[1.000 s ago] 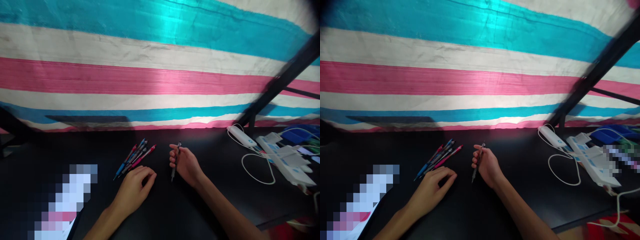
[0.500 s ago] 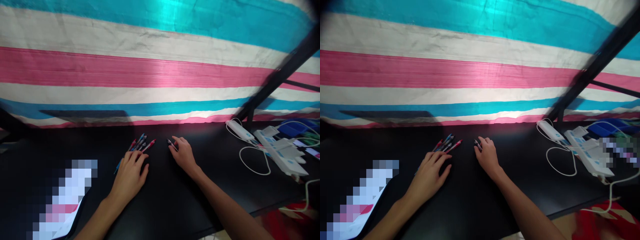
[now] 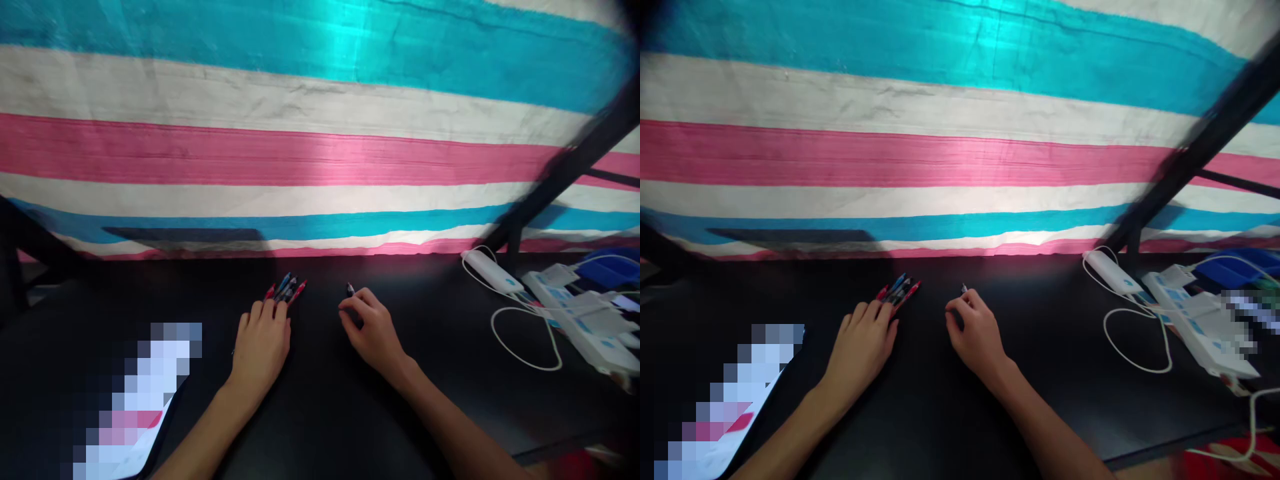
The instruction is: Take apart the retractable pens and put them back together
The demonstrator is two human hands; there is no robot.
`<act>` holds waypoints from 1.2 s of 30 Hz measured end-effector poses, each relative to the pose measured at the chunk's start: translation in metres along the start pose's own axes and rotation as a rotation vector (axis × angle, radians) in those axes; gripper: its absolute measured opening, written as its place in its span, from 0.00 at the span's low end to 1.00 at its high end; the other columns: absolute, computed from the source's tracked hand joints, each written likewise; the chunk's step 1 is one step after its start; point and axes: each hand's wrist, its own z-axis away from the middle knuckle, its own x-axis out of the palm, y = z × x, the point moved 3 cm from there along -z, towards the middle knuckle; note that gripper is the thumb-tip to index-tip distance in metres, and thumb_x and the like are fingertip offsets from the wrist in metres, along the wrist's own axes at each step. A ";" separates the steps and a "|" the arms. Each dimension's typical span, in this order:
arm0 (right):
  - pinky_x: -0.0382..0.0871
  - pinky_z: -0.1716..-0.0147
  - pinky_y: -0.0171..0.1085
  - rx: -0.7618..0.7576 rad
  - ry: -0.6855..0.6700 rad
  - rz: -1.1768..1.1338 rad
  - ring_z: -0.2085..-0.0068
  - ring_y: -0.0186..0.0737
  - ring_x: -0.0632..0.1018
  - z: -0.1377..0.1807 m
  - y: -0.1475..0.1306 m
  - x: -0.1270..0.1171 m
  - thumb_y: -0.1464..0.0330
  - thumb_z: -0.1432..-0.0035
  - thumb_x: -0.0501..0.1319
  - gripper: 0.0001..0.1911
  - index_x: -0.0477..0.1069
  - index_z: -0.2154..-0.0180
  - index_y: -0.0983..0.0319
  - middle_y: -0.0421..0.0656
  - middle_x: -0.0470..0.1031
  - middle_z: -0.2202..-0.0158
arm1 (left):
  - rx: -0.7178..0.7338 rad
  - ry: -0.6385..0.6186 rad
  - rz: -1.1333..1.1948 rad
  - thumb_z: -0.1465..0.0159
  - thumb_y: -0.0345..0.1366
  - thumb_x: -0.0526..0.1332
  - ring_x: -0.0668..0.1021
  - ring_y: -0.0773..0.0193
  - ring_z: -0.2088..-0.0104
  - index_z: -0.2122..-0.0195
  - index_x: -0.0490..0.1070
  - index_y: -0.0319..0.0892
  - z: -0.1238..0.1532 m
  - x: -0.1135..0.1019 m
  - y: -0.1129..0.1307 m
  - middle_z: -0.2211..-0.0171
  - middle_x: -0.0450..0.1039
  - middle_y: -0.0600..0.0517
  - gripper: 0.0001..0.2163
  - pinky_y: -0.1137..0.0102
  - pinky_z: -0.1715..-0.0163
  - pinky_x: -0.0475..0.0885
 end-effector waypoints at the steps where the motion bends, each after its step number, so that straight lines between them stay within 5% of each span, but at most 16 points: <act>1: 0.64 0.67 0.35 -0.044 -0.042 -0.020 0.68 0.37 0.70 0.002 -0.006 0.003 0.73 0.41 0.55 0.07 0.71 0.64 0.61 0.44 0.67 0.65 | -0.016 -0.007 -0.018 0.36 0.32 0.53 0.72 0.49 0.61 0.60 0.72 0.38 -0.001 0.000 -0.001 0.64 0.72 0.43 0.09 0.60 0.66 0.65; 5: 0.63 0.67 0.35 -0.227 -0.223 -0.040 0.67 0.37 0.71 0.014 -0.030 0.021 0.73 0.40 0.54 0.08 0.72 0.63 0.61 0.43 0.70 0.68 | -0.045 -0.035 -0.012 0.36 0.32 0.53 0.73 0.47 0.61 0.64 0.72 0.36 -0.005 0.004 -0.007 0.67 0.73 0.42 0.08 0.58 0.66 0.66; 9: 0.63 0.66 0.35 -0.280 -0.242 -0.083 0.67 0.37 0.71 0.019 -0.041 0.028 0.73 0.41 0.55 0.07 0.72 0.65 0.61 0.42 0.70 0.70 | -0.026 0.003 0.171 0.35 0.31 0.53 0.73 0.49 0.61 0.63 0.72 0.37 -0.004 0.005 -0.012 0.66 0.73 0.43 0.08 0.58 0.62 0.68; 15: 0.62 0.73 0.33 0.195 0.104 -0.291 0.73 0.33 0.67 0.000 -0.011 -0.002 0.64 0.44 0.61 0.17 0.68 0.53 0.61 0.41 0.68 0.68 | 0.090 0.084 0.866 0.33 0.33 0.54 0.74 0.63 0.57 0.58 0.71 0.44 0.006 -0.014 -0.016 0.58 0.71 0.50 0.07 0.68 0.56 0.69; 18: 0.59 0.76 0.31 0.300 -0.155 -0.502 0.75 0.31 0.67 -0.005 -0.005 -0.004 0.59 0.41 0.58 0.14 0.72 0.61 0.62 0.41 0.70 0.70 | 0.021 0.130 0.983 0.34 0.34 0.57 0.75 0.64 0.57 0.59 0.73 0.45 0.008 -0.022 -0.018 0.59 0.73 0.51 0.06 0.70 0.56 0.69; 21: 0.52 0.81 0.30 0.397 -0.403 -0.719 0.80 0.28 0.62 -0.001 -0.008 0.001 0.56 0.37 0.52 0.21 0.71 0.72 0.64 0.38 0.65 0.80 | -0.023 0.162 1.026 0.36 0.34 0.60 0.76 0.64 0.58 0.61 0.73 0.44 0.009 -0.024 -0.019 0.61 0.74 0.52 0.05 0.70 0.57 0.69; 26: 0.45 0.82 0.30 0.480 -0.380 -0.890 0.82 0.26 0.56 0.004 -0.014 0.004 0.55 0.38 0.55 0.22 0.66 0.76 0.64 0.34 0.57 0.84 | -0.033 0.173 1.026 0.40 0.34 0.65 0.77 0.65 0.61 0.62 0.73 0.44 0.007 -0.023 -0.025 0.63 0.75 0.53 0.05 0.71 0.59 0.70; 36: 0.41 0.83 0.32 0.545 -0.429 -1.003 0.83 0.25 0.53 0.006 -0.012 0.008 0.55 0.39 0.55 0.24 0.62 0.80 0.64 0.33 0.54 0.85 | 0.192 0.269 0.893 0.39 0.29 0.63 0.76 0.66 0.63 0.58 0.73 0.41 0.011 -0.031 -0.028 0.64 0.74 0.52 0.07 0.72 0.61 0.71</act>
